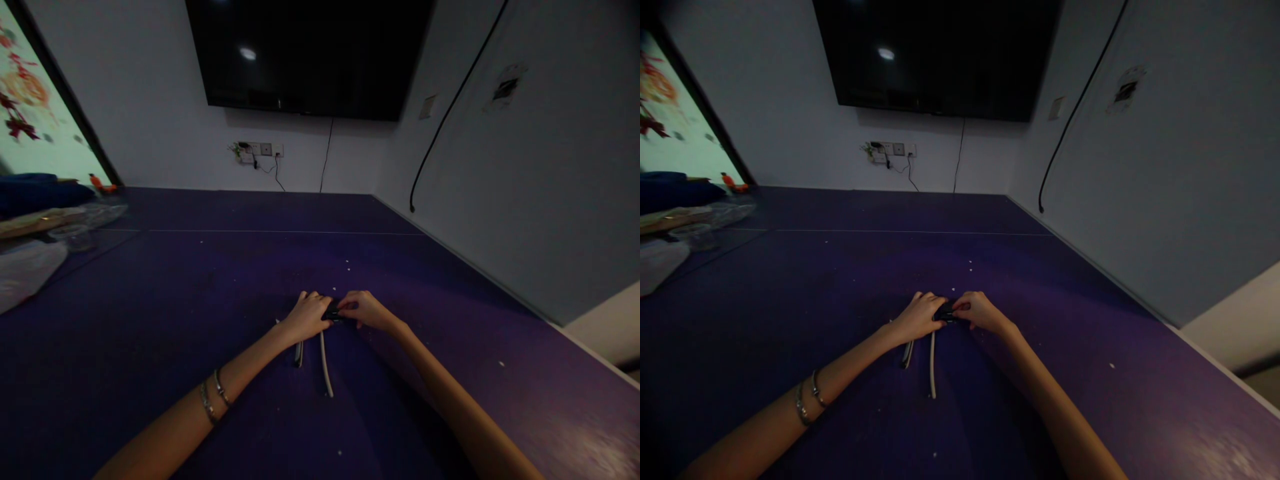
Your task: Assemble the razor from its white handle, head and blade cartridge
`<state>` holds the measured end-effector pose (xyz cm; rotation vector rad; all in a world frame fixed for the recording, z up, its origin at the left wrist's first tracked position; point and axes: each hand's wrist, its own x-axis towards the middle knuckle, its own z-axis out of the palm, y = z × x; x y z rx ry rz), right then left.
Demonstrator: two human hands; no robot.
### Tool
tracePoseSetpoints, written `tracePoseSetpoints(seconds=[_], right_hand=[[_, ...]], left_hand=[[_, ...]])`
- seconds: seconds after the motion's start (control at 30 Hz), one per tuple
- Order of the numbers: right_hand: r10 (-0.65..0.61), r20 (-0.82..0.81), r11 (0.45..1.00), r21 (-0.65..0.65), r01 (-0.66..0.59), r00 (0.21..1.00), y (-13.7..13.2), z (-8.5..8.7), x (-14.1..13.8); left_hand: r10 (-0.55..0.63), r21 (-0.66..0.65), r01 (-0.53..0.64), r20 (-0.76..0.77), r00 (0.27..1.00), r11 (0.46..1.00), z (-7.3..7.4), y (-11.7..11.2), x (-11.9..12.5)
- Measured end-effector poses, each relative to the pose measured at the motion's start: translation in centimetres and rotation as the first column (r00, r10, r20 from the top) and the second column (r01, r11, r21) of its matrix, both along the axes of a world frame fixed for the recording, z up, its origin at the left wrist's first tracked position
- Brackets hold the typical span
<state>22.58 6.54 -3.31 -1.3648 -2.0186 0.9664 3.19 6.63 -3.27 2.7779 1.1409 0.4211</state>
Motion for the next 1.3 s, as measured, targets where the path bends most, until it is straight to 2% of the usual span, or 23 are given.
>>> tracePoseSetpoints(seconds=[0.3,0.47,0.6,0.67,0.9,1.17,1.3], right_hand=[[0.013,-0.020,1.000,0.022,-0.013,1.000,0.2,0.1,0.4],[0.031,0.031,0.992,0.124,-0.034,0.999,0.3,0.1,0.4],[0.071,0.104,0.956,0.276,-0.097,0.992,0.3,-0.1,-0.1],[0.070,0.132,0.945,0.310,-0.108,0.989,0.3,-0.3,-0.3],[0.032,0.254,0.924,0.361,-0.126,0.967,0.1,-0.5,-0.5],[0.013,0.422,0.909,0.374,-0.187,0.906,-1.0,0.7,-1.3],[0.014,0.446,0.907,0.371,-0.199,0.895,-1.2,1.0,-1.6]], left_hand=[[-0.004,0.001,0.004,0.001,1.000,1.000,-0.1,0.1,-0.1],[0.006,-0.004,-0.006,-0.013,1.000,1.000,0.0,0.0,0.0],[0.004,-0.007,-0.004,-0.027,1.000,1.000,0.0,0.0,0.0],[0.001,-0.006,-0.001,-0.028,1.000,1.000,0.0,0.1,0.0],[-0.005,0.004,0.005,-0.018,1.000,1.000,-0.1,0.1,0.0],[-0.006,-0.016,0.005,-0.013,1.000,1.000,0.3,-0.1,0.0],[-0.002,-0.021,0.002,-0.027,1.000,1.000,0.4,-0.1,0.0]])
